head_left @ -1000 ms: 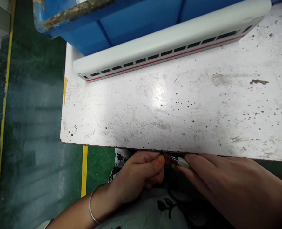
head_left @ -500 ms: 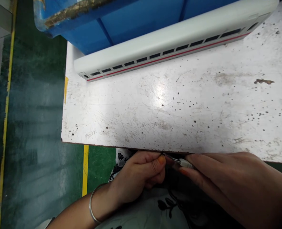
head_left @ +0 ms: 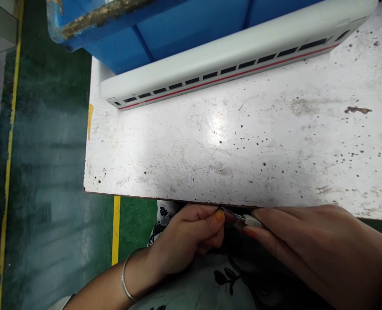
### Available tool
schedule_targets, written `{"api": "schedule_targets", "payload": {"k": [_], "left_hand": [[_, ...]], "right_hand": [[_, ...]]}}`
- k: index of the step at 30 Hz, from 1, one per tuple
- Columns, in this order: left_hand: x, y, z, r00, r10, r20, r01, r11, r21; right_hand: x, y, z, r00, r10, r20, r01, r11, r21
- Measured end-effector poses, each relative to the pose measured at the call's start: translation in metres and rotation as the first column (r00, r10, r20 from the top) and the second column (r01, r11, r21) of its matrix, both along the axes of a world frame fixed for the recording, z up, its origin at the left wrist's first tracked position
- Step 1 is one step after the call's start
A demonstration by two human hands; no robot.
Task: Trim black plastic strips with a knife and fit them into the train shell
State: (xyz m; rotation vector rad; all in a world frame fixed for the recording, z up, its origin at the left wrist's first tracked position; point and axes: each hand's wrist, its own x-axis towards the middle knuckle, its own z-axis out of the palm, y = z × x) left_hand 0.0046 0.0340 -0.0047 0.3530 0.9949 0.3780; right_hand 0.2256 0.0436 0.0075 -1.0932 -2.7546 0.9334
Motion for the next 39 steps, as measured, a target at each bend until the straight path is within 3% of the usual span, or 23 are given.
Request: {"api": "schedule_targets", "payload": {"k": [7,11,26,33,35,39], "left_hand": [[-0.002,0.0,-0.002,1.0,-0.011,0.026,0.011,1.0,0.017],[-0.002,0.0,-0.002,1.0,-0.027,0.014,0.026,0.999,0.028],[-0.002,0.0,-0.004,0.999,-0.021,0.03,0.02,0.999,0.032],[-0.004,-0.001,-0.005,0.998,-0.037,0.052,0.035,0.998,0.046],[-0.004,-0.002,-0.005,0.998,-0.035,0.051,0.033,0.998,0.049],[-0.003,-0.002,-0.005,0.998,-0.038,0.047,0.036,0.998,0.044]], "right_hand": [[0.002,-0.007,-0.003,1.0,0.006,0.0,-0.006,1.0,-0.002],[-0.002,-0.008,-0.004,1.0,-0.026,-0.01,0.026,0.998,0.065],[0.0,-0.006,-0.003,1.0,0.01,0.0,-0.01,0.999,0.037],[-0.008,-0.004,0.001,1.0,-0.009,-0.001,0.009,0.976,0.218],[-0.008,-0.004,0.001,1.0,-0.005,0.002,0.005,0.98,0.2],[-0.002,-0.007,-0.001,1.0,0.01,0.027,-0.011,1.0,0.021]]}}
